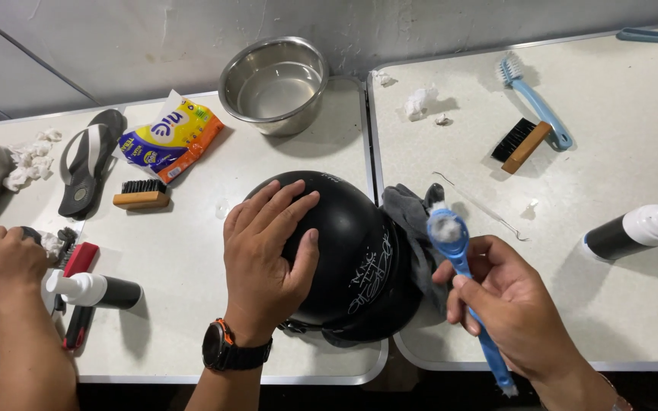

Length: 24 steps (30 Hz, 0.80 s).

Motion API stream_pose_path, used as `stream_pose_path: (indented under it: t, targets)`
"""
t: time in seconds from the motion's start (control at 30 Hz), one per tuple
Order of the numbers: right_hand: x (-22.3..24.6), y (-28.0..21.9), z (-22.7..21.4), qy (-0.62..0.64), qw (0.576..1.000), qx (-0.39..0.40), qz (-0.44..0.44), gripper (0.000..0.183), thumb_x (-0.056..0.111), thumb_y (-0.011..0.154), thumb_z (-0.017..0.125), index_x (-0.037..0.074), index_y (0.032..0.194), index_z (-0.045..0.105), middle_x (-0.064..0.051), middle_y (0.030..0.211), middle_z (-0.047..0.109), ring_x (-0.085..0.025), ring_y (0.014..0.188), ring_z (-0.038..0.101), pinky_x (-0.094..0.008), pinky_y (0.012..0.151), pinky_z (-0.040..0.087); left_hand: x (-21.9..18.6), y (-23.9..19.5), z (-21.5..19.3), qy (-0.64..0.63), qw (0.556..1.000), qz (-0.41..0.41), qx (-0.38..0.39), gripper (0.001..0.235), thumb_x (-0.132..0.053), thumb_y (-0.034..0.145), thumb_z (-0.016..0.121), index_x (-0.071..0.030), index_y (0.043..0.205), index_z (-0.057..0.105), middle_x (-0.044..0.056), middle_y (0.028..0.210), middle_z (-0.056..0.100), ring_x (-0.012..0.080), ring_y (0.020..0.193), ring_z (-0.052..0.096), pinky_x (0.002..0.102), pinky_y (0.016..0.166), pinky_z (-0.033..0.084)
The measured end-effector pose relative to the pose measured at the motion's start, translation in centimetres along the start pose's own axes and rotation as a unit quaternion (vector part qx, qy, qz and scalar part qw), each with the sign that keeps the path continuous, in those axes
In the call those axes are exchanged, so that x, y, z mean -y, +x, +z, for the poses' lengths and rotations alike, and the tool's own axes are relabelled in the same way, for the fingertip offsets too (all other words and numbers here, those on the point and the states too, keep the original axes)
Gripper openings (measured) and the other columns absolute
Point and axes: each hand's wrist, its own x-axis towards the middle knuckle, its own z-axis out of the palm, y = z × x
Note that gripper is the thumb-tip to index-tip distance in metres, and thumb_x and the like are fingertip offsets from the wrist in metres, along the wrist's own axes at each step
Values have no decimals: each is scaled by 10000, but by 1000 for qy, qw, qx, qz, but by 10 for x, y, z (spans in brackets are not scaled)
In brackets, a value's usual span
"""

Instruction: The person cleans a black helmet placed on a white table. They first wipe the helmet with a gray cloth, then use a blue toothbrush to scrub the surface. The person applies a white foam from a spray bottle onto the helmet and continues scrubbing with the toothbrush.

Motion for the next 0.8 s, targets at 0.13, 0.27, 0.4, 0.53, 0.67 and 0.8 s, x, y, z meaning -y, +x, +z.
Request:
stream_pose_path:
  t: [0.13, 0.27, 0.4, 0.53, 0.67, 0.8]
  targets:
    - [-10, -6, 3, -10, 998, -24, 50, 326, -74, 936, 577, -40, 1249, 658, -275, 911, 727, -266, 645, 559, -359, 614, 419, 0, 0, 1, -2, 1000, -3, -7, 347, -217, 898, 611, -156, 1222, 720, 50, 1313, 707, 306, 1322, 592, 450, 1100, 382]
    - [-27, -16, 12, 89, 994, -23, 57, 262, -6, 989, 562, -121, 1196, 675, -222, 758, 577, -283, 651, 495, -377, 566, 427, 0, -1, 1, 2, 1000, -1, -4, 351, -221, 904, 607, -160, 1232, 715, 45, 1315, 705, 300, 1323, 590, 448, 1090, 382]
    - [-40, -18, 24, 40, 998, -45, -35, 323, -11, 924, 640, -125, 1217, 710, -171, 644, 601, -244, 514, 520, -312, 462, 460, -1, -1, 0, -1, 1000, -2, -5, 345, -217, 909, 608, -155, 1232, 715, 47, 1312, 706, 299, 1329, 588, 448, 1097, 379]
    - [-48, -18, 27, -50, 992, -61, -96, 425, 12, 888, 688, -89, 1301, 690, -157, 685, 651, -208, 530, 581, -279, 455, 525, 0, -1, 1, -2, 1000, 1, -9, 346, -219, 906, 609, -149, 1227, 718, 54, 1308, 708, 304, 1323, 591, 450, 1094, 385]
    - [-46, -26, 34, -155, 958, 10, -243, 321, 61, 840, 736, -8, 1154, 747, -127, 902, 807, -162, 733, 740, -232, 618, 629, 0, -1, 1, 1, 1000, -2, -4, 350, -225, 907, 607, -153, 1233, 715, 51, 1312, 707, 303, 1328, 588, 455, 1094, 384]
    - [-48, -16, 33, -172, 951, -52, -250, 301, 44, 830, 762, -24, 1123, 752, -140, 1015, 823, -167, 865, 801, -227, 813, 671, 1, -1, 1, -2, 1000, -1, -4, 351, -223, 905, 609, -153, 1232, 715, 52, 1310, 708, 306, 1325, 589, 461, 1082, 390]
